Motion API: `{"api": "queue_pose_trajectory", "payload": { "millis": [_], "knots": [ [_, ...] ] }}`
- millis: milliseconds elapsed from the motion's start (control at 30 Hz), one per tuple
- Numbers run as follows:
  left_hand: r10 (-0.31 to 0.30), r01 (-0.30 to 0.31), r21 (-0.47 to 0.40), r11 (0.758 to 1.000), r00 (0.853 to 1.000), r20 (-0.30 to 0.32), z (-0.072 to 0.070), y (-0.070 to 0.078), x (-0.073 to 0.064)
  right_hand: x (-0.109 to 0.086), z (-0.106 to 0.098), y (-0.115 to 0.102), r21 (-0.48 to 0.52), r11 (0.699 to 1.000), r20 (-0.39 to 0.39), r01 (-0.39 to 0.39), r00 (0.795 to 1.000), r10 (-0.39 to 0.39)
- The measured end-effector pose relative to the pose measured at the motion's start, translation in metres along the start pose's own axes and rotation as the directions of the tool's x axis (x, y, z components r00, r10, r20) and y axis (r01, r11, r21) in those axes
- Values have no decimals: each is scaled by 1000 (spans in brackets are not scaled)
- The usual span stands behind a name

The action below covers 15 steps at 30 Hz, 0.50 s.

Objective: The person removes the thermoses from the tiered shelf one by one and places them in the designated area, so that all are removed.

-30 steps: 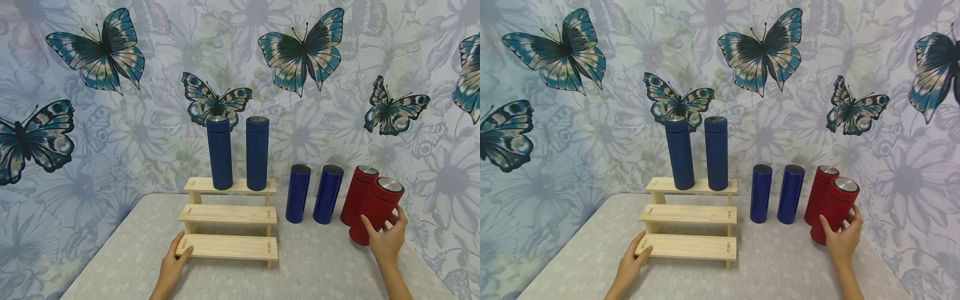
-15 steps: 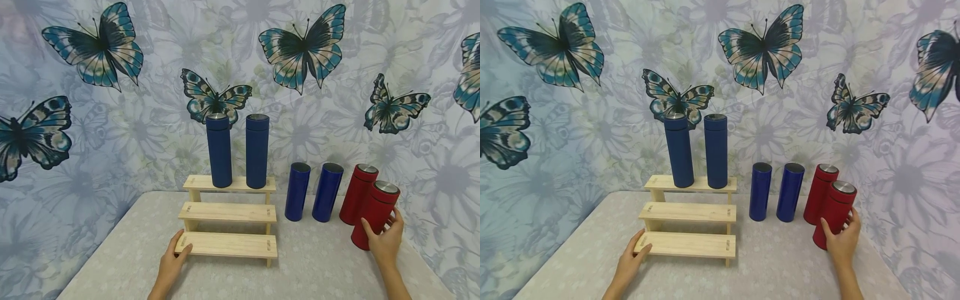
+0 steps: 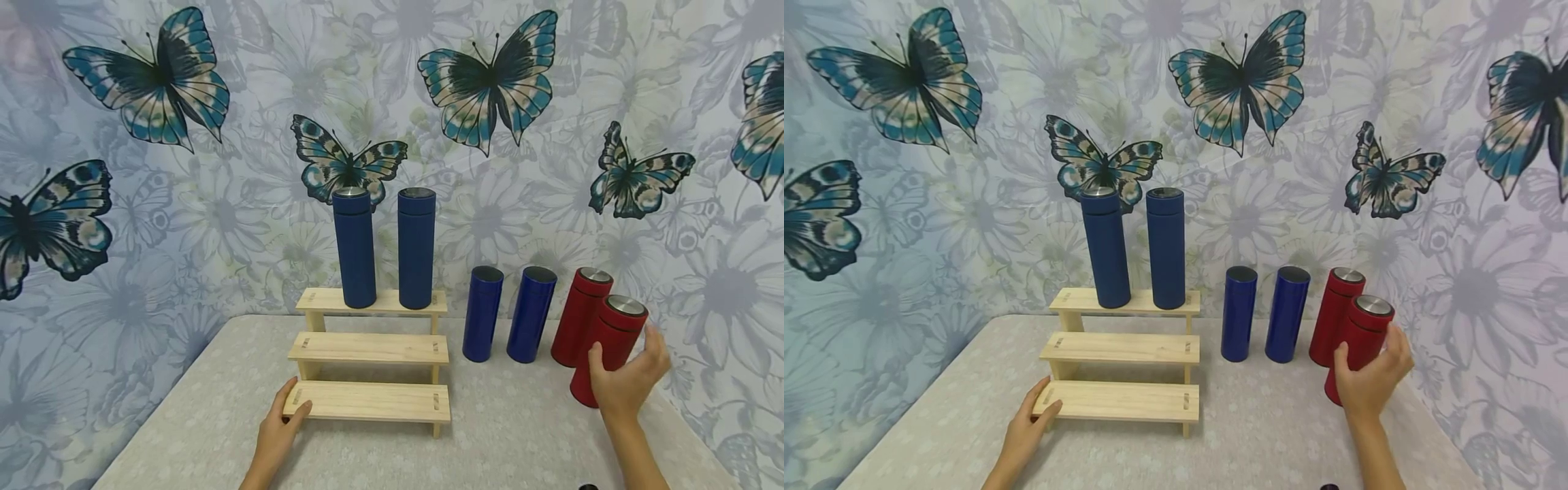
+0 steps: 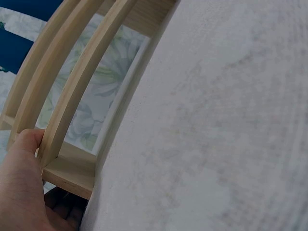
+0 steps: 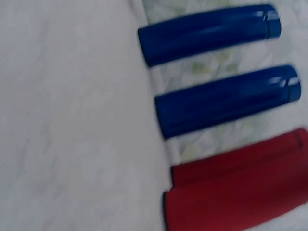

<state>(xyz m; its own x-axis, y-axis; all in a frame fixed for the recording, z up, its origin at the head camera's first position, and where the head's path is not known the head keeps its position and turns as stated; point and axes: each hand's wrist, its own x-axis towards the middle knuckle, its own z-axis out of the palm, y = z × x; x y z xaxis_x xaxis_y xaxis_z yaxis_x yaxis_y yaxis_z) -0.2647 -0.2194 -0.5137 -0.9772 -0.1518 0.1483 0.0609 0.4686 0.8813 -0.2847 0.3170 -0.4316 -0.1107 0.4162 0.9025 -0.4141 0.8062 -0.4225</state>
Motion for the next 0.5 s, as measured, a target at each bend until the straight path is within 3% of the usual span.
{"api": "queue_pose_trajectory", "payload": {
  "millis": [33, 133, 233, 333, 500],
  "knots": [
    [2, -2, -2, 1000, 1000, -2, 0, 0, 0, 5, 6, -9, 29, 999, -37, 39, 999, -38],
    [15, -15, -14, 1000, 1000, -8, 0, 0, 1, 13, 24, -36, 120, 986, -49, 116, 993, -111],
    [24, -25, -19, 1000, 1000, -12, 1, 0, 3, 13, 45, -59, 206, 965, 55, 161, 983, -176],
    [23, -23, -14, 1000, 1000, -10, 1, 0, 2, 13, 70, -80, 303, 937, 177, 174, 956, -234],
    [11, -12, -8, 1000, 1000, -4, -1, 1, 0, 16, 116, -119, 441, 893, 341, 86, 905, -256]
  ]
}}
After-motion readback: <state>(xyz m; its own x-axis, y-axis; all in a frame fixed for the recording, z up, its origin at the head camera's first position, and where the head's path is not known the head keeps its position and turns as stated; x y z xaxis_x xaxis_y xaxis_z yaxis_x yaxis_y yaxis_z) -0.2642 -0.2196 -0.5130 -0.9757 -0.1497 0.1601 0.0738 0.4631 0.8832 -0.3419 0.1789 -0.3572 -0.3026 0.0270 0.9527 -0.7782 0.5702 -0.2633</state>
